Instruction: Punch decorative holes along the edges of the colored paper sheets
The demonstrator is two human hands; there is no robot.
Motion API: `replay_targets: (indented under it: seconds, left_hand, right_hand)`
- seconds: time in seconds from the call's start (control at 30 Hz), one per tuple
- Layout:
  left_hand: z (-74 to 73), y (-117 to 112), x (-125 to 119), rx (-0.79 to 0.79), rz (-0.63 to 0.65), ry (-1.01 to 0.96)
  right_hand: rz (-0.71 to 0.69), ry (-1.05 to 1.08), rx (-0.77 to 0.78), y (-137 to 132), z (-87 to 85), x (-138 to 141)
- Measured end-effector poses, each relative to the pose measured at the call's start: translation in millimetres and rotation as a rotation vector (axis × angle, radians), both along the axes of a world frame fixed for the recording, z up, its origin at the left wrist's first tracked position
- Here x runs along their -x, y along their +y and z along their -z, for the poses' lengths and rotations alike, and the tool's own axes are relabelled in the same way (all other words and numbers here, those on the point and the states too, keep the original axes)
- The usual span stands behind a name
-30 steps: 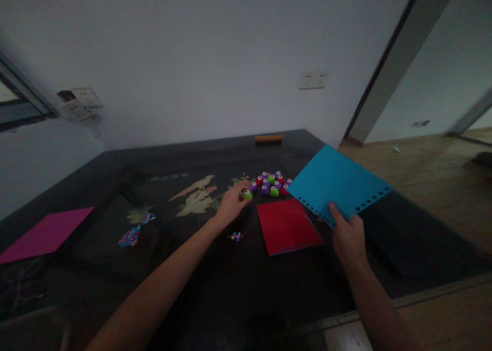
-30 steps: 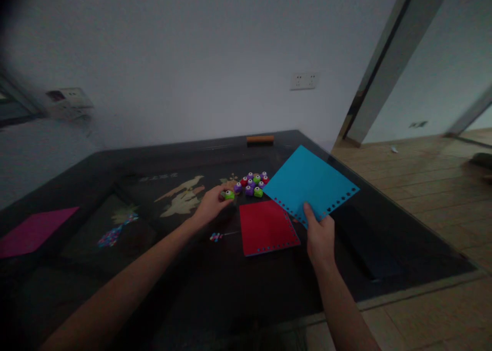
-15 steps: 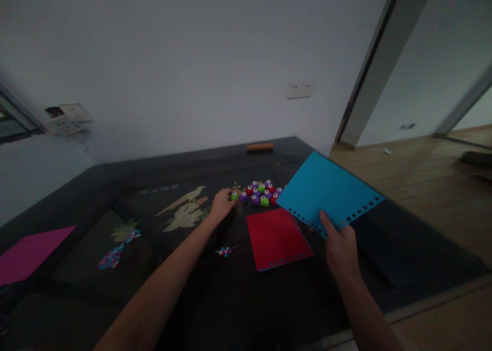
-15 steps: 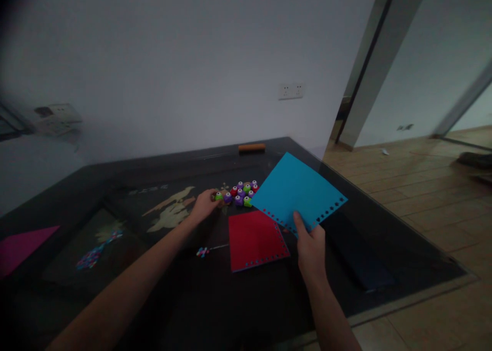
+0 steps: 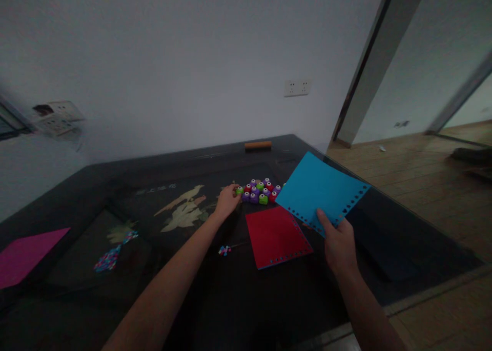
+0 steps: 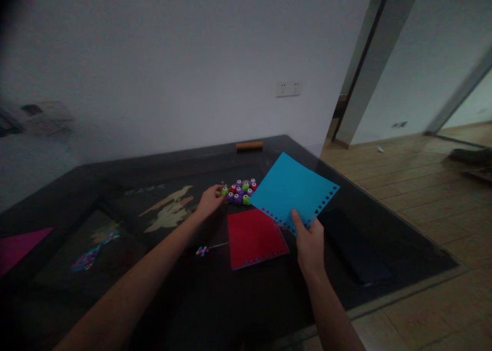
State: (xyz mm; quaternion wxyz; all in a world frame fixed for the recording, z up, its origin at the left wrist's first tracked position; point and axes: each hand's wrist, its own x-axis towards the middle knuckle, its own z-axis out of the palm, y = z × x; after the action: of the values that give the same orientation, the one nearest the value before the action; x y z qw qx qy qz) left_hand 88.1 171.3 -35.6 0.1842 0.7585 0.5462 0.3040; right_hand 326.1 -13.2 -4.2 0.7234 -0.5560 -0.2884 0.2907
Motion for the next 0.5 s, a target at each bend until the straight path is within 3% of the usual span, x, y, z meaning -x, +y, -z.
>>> replay_targets:
  seconds: [0.23, 0.4, 0.5]
  left_hand:
    - [-1.3, -17, 17, -0.057, 0.070, -0.027]
    - [-23.5, -39, 18, -0.120, 0.045, -0.078]
    - [-38.3, -66, 14, -0.004, 0.148, -0.198]
  right_hand:
    - [-0.097, 0.002, 0.050, 2, 6.4, 0]
    - [-0.207, -0.003, 0.130, 1, 6.2, 5]
    - [-0.297, -0.038, 0.177, 0, 5.1, 9]
